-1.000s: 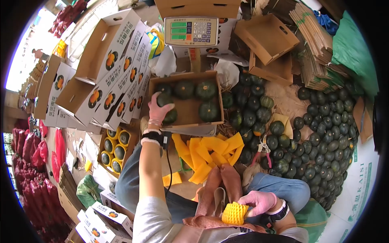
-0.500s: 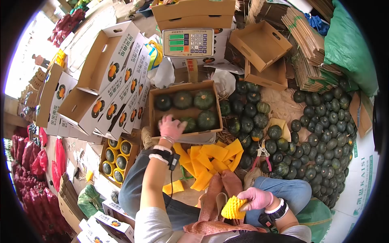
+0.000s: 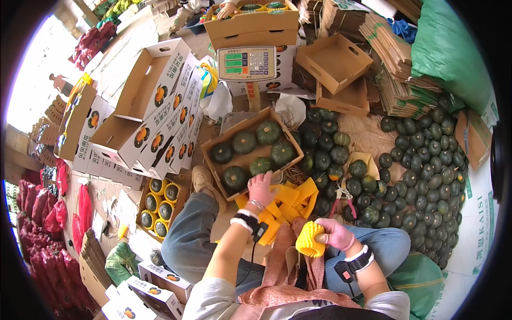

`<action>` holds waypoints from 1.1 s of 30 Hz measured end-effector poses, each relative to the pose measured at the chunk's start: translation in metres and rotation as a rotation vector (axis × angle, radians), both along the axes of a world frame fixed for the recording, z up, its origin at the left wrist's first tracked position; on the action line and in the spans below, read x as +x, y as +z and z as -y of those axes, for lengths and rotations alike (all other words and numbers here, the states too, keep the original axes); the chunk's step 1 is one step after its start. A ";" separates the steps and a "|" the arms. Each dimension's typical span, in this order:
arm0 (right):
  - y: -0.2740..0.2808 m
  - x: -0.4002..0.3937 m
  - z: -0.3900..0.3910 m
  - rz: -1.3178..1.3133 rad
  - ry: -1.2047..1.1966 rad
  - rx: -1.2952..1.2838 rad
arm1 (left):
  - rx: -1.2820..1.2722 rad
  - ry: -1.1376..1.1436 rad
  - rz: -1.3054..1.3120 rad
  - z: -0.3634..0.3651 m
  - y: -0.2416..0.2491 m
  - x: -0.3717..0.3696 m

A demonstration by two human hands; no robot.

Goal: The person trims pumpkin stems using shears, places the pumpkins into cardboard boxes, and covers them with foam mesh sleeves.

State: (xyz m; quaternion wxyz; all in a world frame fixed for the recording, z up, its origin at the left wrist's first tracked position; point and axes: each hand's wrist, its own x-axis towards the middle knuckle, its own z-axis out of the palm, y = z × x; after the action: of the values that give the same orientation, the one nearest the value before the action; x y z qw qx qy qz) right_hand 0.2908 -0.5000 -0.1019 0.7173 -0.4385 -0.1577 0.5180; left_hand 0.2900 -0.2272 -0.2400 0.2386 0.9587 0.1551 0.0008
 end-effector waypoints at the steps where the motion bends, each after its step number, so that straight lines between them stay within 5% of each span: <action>1: -0.001 0.000 0.000 0.025 0.009 -0.005 | -0.039 -0.027 0.027 0.020 0.033 -0.007; 2: -0.004 0.001 0.001 0.056 -0.006 -0.013 | -0.247 -0.152 0.173 0.027 0.032 -0.015; 3: -0.007 0.001 0.003 0.081 -0.022 -0.021 | -0.861 -0.330 0.232 0.031 0.048 -0.022; 4: -0.008 -0.002 0.004 0.098 -0.036 -0.030 | -1.733 -0.292 0.077 0.049 0.079 -0.036; 5: -0.005 -0.005 0.003 0.149 -0.057 -0.034 | -1.847 -0.345 -0.040 0.058 0.106 -0.048; 8: 0.001 -0.011 0.005 0.124 -0.019 -0.006 | -1.530 -0.594 -0.046 0.060 0.150 -0.077; 9: 0.000 -0.012 0.005 0.142 0.030 -0.009 | -1.795 -0.489 -0.088 0.066 0.155 -0.087; 10: -0.003 -0.015 0.004 0.148 0.077 -0.013 | -1.797 -0.458 -0.079 0.067 0.154 -0.093; 12: 0.007 -0.021 -0.001 0.054 0.166 -0.051 | -1.762 -0.469 -0.167 0.060 0.156 -0.104; 14: 0.011 -0.027 -0.010 0.083 0.186 0.033 | -1.391 -0.602 -0.229 0.044 0.152 -0.109; 17: 0.035 -0.030 -0.024 0.068 0.136 0.007 | -1.403 -0.843 -0.241 0.028 0.160 -0.109; 20: 0.039 -0.021 -0.034 0.120 0.236 -0.060 | -1.635 -0.553 -0.235 0.005 0.163 -0.112; 22: 0.026 -0.019 -0.047 0.311 0.373 -0.138 | -1.886 -0.147 -0.048 0.013 0.163 -0.118; 25: 0.024 -0.011 -0.058 0.472 -0.048 -0.129 | -2.149 0.343 -0.121 0.026 0.135 -0.118; 28: 0.013 0.034 -0.083 -0.240 -0.203 -0.013 | -2.209 0.010 -0.241 0.005 0.098 -0.097; 30: -0.010 0.052 -0.121 -0.202 -0.426 -0.116 | -1.987 0.122 -0.132 -0.027 0.090 -0.073; 31: -0.012 0.071 -0.133 0.029 -0.310 -0.293 | -1.765 0.083 -0.016 -0.045 0.084 -0.050; 33: -0.027 0.106 -0.171 0.376 -0.162 -0.624 | -0.918 0.121 0.212 -0.086 0.066 -0.007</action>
State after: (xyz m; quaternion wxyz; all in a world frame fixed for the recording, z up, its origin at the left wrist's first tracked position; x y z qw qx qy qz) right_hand 0.3967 -0.3290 -0.1285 0.5464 -0.7346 -0.0860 0.3930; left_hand 0.2832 -0.1416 -0.1744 0.6516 0.7380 0.1697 0.0437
